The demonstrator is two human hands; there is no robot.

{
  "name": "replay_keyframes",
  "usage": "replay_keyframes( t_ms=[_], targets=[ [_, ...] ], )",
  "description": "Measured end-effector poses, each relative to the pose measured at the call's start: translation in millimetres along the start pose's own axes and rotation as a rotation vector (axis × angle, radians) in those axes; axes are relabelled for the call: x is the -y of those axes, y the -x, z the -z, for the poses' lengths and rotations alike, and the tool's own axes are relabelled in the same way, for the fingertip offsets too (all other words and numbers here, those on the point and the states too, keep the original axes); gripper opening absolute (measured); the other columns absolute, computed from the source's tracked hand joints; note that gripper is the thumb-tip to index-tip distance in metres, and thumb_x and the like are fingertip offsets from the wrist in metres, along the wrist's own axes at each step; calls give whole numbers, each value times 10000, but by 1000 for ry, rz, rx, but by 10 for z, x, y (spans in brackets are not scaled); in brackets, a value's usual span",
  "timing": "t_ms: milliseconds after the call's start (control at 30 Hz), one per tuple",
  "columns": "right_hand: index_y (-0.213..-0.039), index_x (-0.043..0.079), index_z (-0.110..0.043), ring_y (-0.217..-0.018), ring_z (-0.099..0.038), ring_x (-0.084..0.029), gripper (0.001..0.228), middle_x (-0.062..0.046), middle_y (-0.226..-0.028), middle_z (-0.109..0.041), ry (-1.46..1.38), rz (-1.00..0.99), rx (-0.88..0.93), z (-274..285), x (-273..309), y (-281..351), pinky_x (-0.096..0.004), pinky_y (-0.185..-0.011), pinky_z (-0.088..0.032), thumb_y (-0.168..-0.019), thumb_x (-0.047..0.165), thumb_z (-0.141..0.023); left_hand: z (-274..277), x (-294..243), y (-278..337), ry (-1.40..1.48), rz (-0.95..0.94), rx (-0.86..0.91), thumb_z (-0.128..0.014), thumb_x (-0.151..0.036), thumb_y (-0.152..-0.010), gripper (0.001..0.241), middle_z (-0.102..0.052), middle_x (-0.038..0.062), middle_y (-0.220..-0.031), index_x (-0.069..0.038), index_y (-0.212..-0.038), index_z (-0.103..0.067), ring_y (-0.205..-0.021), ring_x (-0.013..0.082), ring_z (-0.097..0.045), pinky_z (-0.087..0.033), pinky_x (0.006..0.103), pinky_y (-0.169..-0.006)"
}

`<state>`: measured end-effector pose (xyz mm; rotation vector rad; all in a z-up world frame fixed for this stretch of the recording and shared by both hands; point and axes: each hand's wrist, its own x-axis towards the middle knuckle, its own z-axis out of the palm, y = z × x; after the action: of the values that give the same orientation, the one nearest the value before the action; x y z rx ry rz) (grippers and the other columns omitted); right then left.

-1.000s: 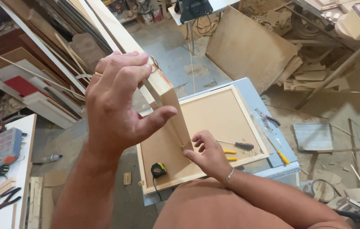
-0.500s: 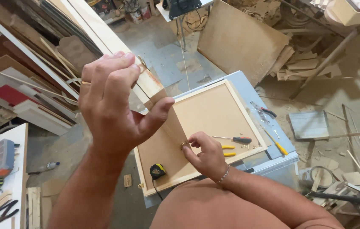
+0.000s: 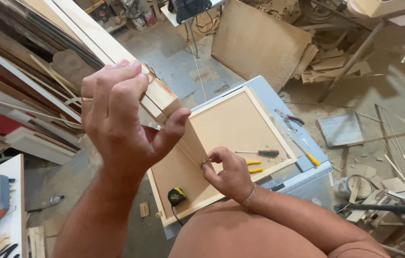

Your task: Assembling a wooden box by attaching hinges and a lid using a screwdriver

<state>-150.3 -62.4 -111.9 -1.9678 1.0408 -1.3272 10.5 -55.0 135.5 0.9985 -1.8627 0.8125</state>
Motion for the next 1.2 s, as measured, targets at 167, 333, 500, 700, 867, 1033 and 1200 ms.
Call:
replay_keyframes(
  t_ms=[167,333,500,700,867,1033,1200],
  targets=[
    [-937,146,-568,-634,-605,-185,197,20,-785,-650,36,69,-17,-11,49,-20,-333,-588,-478,-794,128,-702,8,9,-3,-3,-3,1,-578,-465,-1005,515,-697,276,-1055,50,-1021,-600,-1003,437,-694,-535,535,-910],
    [-957,142,-533,-641,-586,-201,228,14,-797,-632,59,54,8,-24,45,-8,-349,-591,-464,-796,126,-693,-3,21,6,-10,-13,-18,-576,-468,-1008,522,-701,275,-1051,52,-1024,-611,-996,427,-694,-560,528,-889],
    [-1009,143,-485,-608,-591,-271,298,-8,-811,-610,108,-8,43,-34,44,-1,-409,-565,-451,-791,133,-689,53,-12,-58,19,2,63,-602,-457,-1020,516,-683,287,-1090,59,-1038,-604,-1000,443,-666,-502,520,-897],
    [-1009,163,-533,-706,-616,-201,266,19,-859,-638,40,-58,114,97,120,-49,-360,-658,-500,-809,198,-706,155,-8,-113,55,6,138,-658,-367,-1010,440,-694,276,-1107,70,-1048,-631,-1053,433,-674,-534,544,-947],
    [-1021,156,-585,-801,-700,-196,232,-7,-896,-693,18,-96,134,106,116,-58,-356,-723,-555,-826,213,-697,162,-32,-104,28,14,199,-710,-411,-1001,512,-678,274,-1207,67,-1163,-630,-1148,446,-668,-492,579,-1057],
    [-1011,156,-601,-775,-693,-175,189,7,-879,-699,10,-98,117,109,141,-73,-339,-726,-553,-839,180,-674,142,-25,-102,16,1,210,-608,-520,-1014,593,-683,256,-1199,53,-1164,-610,-1148,425,-668,-485,575,-1067],
    [-983,166,-594,-728,-671,-191,168,10,-849,-697,-1,-187,115,107,177,-78,-352,-575,-507,-824,177,-646,150,0,-102,45,11,211,-614,-546,-997,627,-671,273,-1213,58,-1162,-611,-1150,440,-659,-475,602,-1075]
  ],
)
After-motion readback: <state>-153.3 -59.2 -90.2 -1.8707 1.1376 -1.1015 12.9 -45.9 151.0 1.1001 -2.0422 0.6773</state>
